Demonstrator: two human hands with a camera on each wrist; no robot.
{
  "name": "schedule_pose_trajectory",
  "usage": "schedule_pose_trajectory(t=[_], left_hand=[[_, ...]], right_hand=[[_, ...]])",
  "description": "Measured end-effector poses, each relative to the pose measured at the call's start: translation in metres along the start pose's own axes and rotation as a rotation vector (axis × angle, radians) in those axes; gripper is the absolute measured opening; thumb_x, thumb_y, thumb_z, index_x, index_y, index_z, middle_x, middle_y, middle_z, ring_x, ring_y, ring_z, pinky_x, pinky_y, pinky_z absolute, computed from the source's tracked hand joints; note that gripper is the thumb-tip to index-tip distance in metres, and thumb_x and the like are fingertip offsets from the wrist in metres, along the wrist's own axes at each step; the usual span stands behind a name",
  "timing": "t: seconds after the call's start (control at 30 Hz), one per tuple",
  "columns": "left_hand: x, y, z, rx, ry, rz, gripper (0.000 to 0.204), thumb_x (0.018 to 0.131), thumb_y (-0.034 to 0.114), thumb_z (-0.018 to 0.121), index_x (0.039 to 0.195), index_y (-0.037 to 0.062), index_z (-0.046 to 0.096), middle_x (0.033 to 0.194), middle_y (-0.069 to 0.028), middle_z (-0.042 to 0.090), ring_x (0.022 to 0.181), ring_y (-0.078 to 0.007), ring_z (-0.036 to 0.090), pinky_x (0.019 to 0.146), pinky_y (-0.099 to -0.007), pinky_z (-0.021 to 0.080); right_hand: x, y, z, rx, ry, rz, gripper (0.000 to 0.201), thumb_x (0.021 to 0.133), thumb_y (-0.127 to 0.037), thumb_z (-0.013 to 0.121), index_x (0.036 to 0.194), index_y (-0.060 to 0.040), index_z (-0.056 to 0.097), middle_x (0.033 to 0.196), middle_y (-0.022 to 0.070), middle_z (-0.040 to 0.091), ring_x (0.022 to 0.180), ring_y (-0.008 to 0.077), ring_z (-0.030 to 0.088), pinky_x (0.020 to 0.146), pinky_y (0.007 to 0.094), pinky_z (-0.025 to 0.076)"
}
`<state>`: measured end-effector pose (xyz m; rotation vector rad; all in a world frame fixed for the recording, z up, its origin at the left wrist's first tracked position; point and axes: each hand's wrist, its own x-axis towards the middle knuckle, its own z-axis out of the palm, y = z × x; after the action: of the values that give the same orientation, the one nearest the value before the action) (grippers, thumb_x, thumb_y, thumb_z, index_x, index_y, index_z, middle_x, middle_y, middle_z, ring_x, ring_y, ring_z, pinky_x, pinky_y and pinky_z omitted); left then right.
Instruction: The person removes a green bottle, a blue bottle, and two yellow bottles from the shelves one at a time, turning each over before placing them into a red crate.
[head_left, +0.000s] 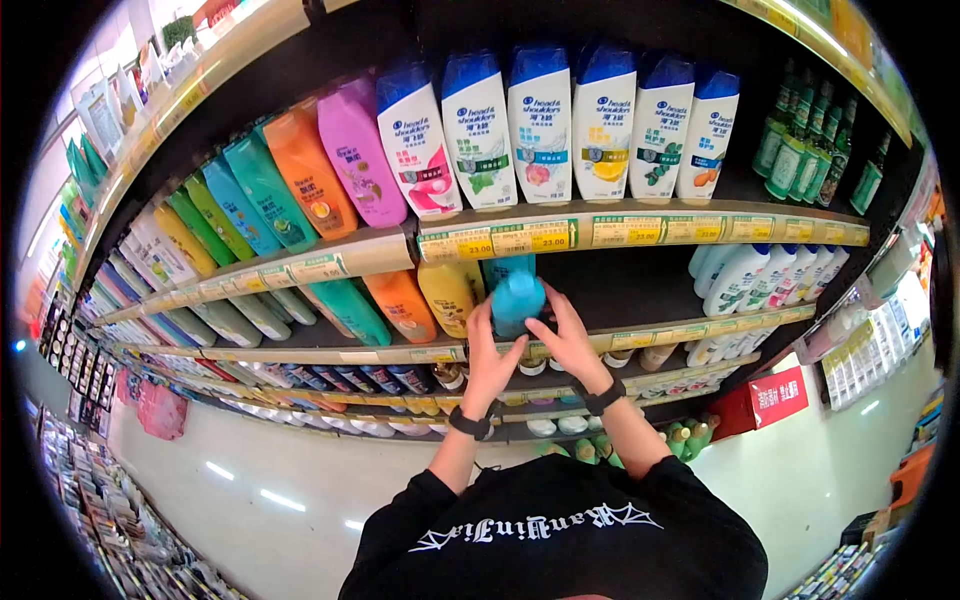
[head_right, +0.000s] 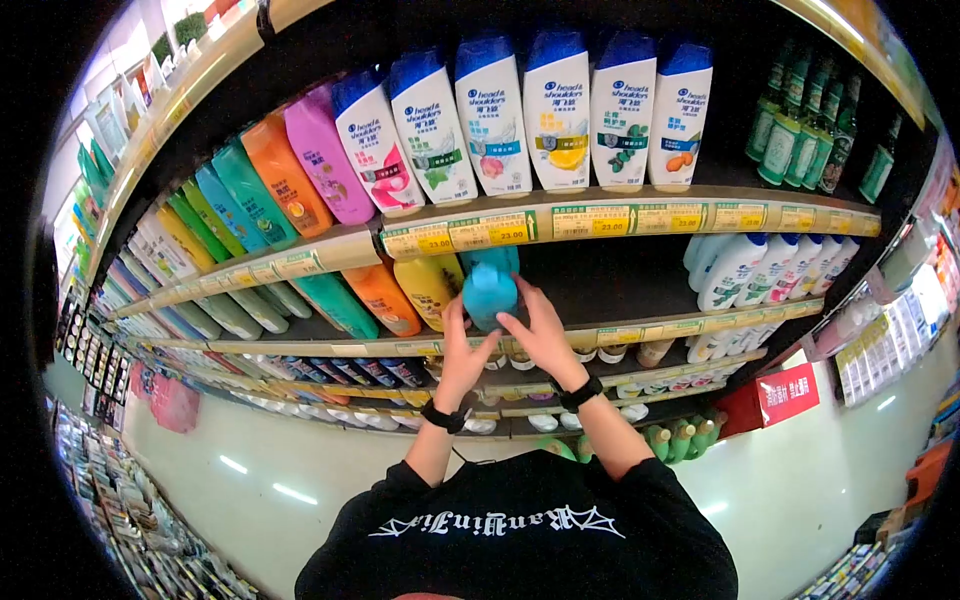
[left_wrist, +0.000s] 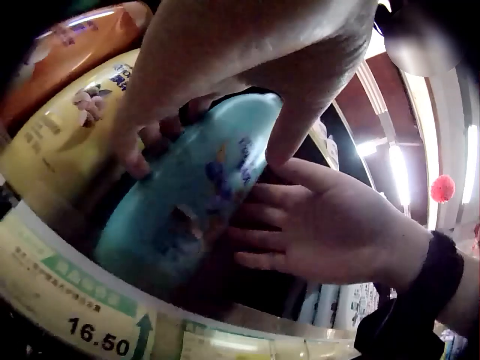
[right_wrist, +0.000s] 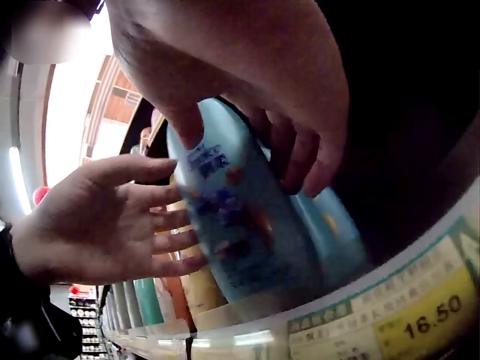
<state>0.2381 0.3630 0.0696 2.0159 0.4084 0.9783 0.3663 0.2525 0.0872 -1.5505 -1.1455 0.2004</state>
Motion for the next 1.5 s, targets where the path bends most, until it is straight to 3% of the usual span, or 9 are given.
schedule_pose_trajectory(t=[0.07, 0.2, 0.47, 0.67, 0.83, 1.03, 1.2, 1.33, 1.5], left_hand=[[-0.002, 0.002, -0.003, -0.008, -0.050, -0.008, 0.075, 0.076, 0.008, 0.073, 0.142, 0.0061, 0.039, 0.136, -0.0192, 0.042, 0.127, -0.0359, 0.044, 0.106, -0.0426, 0.038], [-0.011, 0.009, 0.000, 0.008, -0.055, 0.001, 0.064, 0.071, -0.004, 0.070, 0.132, 0.0080, 0.052, 0.133, -0.0134, 0.055, 0.125, -0.0361, 0.051, 0.105, -0.0435, 0.041], [-0.035, 0.068, 0.021, 0.218, -0.025, 0.428, 0.061, 0.064, -0.002, 0.076, 0.122, 0.0098, 0.059, 0.124, -0.0113, 0.064, 0.117, -0.0323, 0.059, 0.100, -0.0433, 0.045], [-0.092, 0.109, 0.060, 0.001, -0.271, 0.002, 0.056, 0.068, 0.015, 0.081, 0.120, 0.0078, 0.061, 0.114, -0.0130, 0.067, 0.107, -0.0336, 0.062, 0.091, -0.0415, 0.049], [-0.169, 0.157, 0.108, 0.018, -0.342, -0.080, 0.069, 0.073, 0.044, 0.082, 0.126, 0.0068, 0.057, 0.109, -0.0162, 0.068, 0.100, -0.0337, 0.066, 0.084, -0.0409, 0.051], [-0.278, 0.198, 0.185, -0.200, -0.388, -0.180, 0.073, 0.074, 0.047, 0.080, 0.129, 0.0061, 0.054, 0.112, -0.0178, 0.067, 0.100, -0.0345, 0.066, 0.085, -0.0411, 0.052], [-0.327, 0.254, 0.197, -0.191, -0.344, -0.230, 0.069, 0.075, 0.046, 0.079, 0.127, 0.0057, 0.056, 0.109, -0.0175, 0.068, 0.097, -0.0347, 0.067, 0.082, -0.0400, 0.052], [-0.345, 0.280, 0.187, -0.131, -0.278, -0.282, 0.062, 0.073, 0.046, 0.080, 0.115, 0.0046, 0.059, 0.102, -0.0168, 0.068, 0.092, -0.0340, 0.067, 0.079, -0.0403, 0.052], [-0.383, 0.297, 0.168, -0.123, -0.137, -0.379, 0.065, 0.074, 0.044, 0.080, 0.121, 0.0057, 0.058, 0.105, -0.0154, 0.069, 0.096, -0.0318, 0.067, 0.083, -0.0387, 0.052]], right_hand=[[-0.011, -0.016, -0.009, -0.184, -0.039, -0.126, 0.063, 0.087, -0.027, 0.069, 0.143, -0.0098, 0.044, 0.127, 0.0187, 0.052, 0.115, 0.0389, 0.051, 0.100, 0.0451, 0.040], [-0.033, -0.013, -0.016, -0.233, -0.059, -0.170, 0.064, 0.079, -0.017, 0.073, 0.138, -0.0145, 0.049, 0.127, 0.0157, 0.053, 0.114, 0.0381, 0.051, 0.098, 0.0456, 0.043], [-0.089, -0.058, -0.070, -0.272, 0.009, -0.225, 0.067, 0.074, -0.013, 0.073, 0.136, -0.0149, 0.049, 0.128, 0.0134, 0.053, 0.114, 0.0373, 0.052, 0.095, 0.0449, 0.045], [-0.154, -0.071, -0.119, -0.321, 0.034, -0.120, 0.062, 0.082, -0.034, 0.074, 0.130, -0.0044, 0.049, 0.114, 0.0185, 0.059, 0.106, 0.0385, 0.056, 0.090, 0.0451, 0.046], [-0.234, -0.070, -0.162, -0.153, -0.029, 0.099, 0.060, 0.090, -0.039, 0.065, 0.128, 0.0023, 0.045, 0.110, 0.0269, 0.060, 0.101, 0.0446, 0.058, 0.084, 0.0477, 0.046], [-0.346, -0.072, -0.228, -0.061, -0.134, 0.350, 0.060, 0.094, -0.039, 0.059, 0.136, -0.0001, 0.040, 0.119, 0.0276, 0.058, 0.110, 0.0444, 0.058, 0.091, 0.0455, 0.046], [-0.395, -0.102, -0.253, -0.022, -0.100, 0.274, 0.066, 0.095, -0.026, 0.058, 0.150, -0.0044, 0.027, 0.138, 0.0265, 0.048, 0.123, 0.0417, 0.052, 0.102, 0.0432, 0.041], [-0.401, -0.119, -0.259, -0.077, -0.107, 0.097, 0.065, 0.093, -0.022, 0.061, 0.149, -0.0042, 0.033, 0.137, 0.0240, 0.051, 0.124, 0.0401, 0.052, 0.102, 0.0419, 0.042], [-0.413, -0.137, -0.244, -0.100, -0.233, 0.070, 0.063, 0.090, -0.019, 0.064, 0.145, 0.0003, 0.038, 0.136, 0.0215, 0.051, 0.124, 0.0352, 0.051, 0.105, 0.0402, 0.038]])
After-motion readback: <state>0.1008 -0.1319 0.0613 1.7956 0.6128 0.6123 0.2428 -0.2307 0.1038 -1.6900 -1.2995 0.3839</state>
